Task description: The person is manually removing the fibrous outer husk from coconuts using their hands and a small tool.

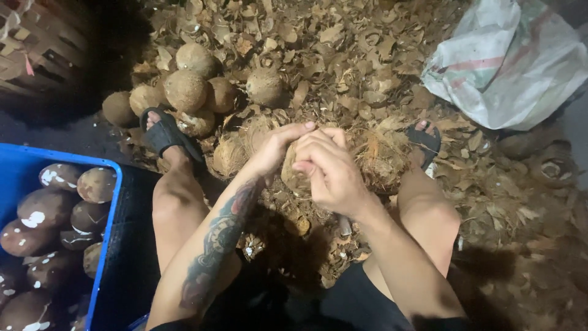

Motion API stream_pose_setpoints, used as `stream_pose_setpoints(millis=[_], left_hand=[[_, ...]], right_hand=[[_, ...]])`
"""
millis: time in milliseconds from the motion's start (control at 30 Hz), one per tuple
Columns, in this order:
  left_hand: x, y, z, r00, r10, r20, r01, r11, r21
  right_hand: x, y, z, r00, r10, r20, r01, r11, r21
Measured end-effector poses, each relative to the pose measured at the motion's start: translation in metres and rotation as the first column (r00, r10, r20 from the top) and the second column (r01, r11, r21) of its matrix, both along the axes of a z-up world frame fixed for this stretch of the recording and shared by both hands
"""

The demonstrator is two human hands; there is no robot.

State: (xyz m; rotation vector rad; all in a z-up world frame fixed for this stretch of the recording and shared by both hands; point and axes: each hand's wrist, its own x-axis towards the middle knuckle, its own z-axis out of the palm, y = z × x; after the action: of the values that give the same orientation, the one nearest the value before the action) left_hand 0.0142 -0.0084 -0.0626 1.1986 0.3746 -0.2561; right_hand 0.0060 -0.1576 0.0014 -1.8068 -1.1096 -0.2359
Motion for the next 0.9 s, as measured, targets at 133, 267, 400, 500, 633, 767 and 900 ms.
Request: stream_pose_setpoints(millis=[133, 267, 400, 500, 633, 767, 900], left_hand=[[-0.009, 0.001, 0.075, 0.999, -0.006, -0.032, 0.011, 0.987, 0.160], [-0.009, 0.012, 0.076, 0.996, -0.027, -0.086, 0.055, 0.936, 0.348], [-0.017, 0.023, 0.090, 0.996, -0.069, -0.064, 0.088, 0.919, 0.384], [-0.015, 0.022, 0.079, 0.992, -0.093, -0.079, 0.116, 0.927, 0.357], [-0.022, 0.014, 0.085, 0.993, -0.097, -0.069, 0.112, 0.955, 0.276], [-0.022, 0.007, 0.089, 0.999, -0.025, -0.031, 0.027, 0.997, 0.072], [-0.018, 0.003, 0.084, 0.999, -0.011, 0.030, 0.013, 0.997, -0.082]], right_hand=[[-0.006, 0.003, 0.001, 0.995, -0.074, -0.072, 0.081, 0.993, 0.089], [-0.004, 0.000, -0.015, 0.959, -0.097, -0.268, 0.157, 0.964, 0.214], [-0.010, 0.002, 0.008, 0.903, -0.022, -0.430, 0.164, 0.941, 0.296], [-0.006, -0.005, -0.008, 0.897, -0.058, -0.438, 0.201, 0.937, 0.286], [-0.001, -0.001, 0.021, 0.868, 0.117, -0.482, 0.183, 0.827, 0.531], [0.012, -0.008, 0.023, 0.686, 0.420, -0.594, 0.235, 0.644, 0.728], [0.026, -0.025, 0.026, 0.544, 0.594, -0.593, 0.246, 0.562, 0.790]])
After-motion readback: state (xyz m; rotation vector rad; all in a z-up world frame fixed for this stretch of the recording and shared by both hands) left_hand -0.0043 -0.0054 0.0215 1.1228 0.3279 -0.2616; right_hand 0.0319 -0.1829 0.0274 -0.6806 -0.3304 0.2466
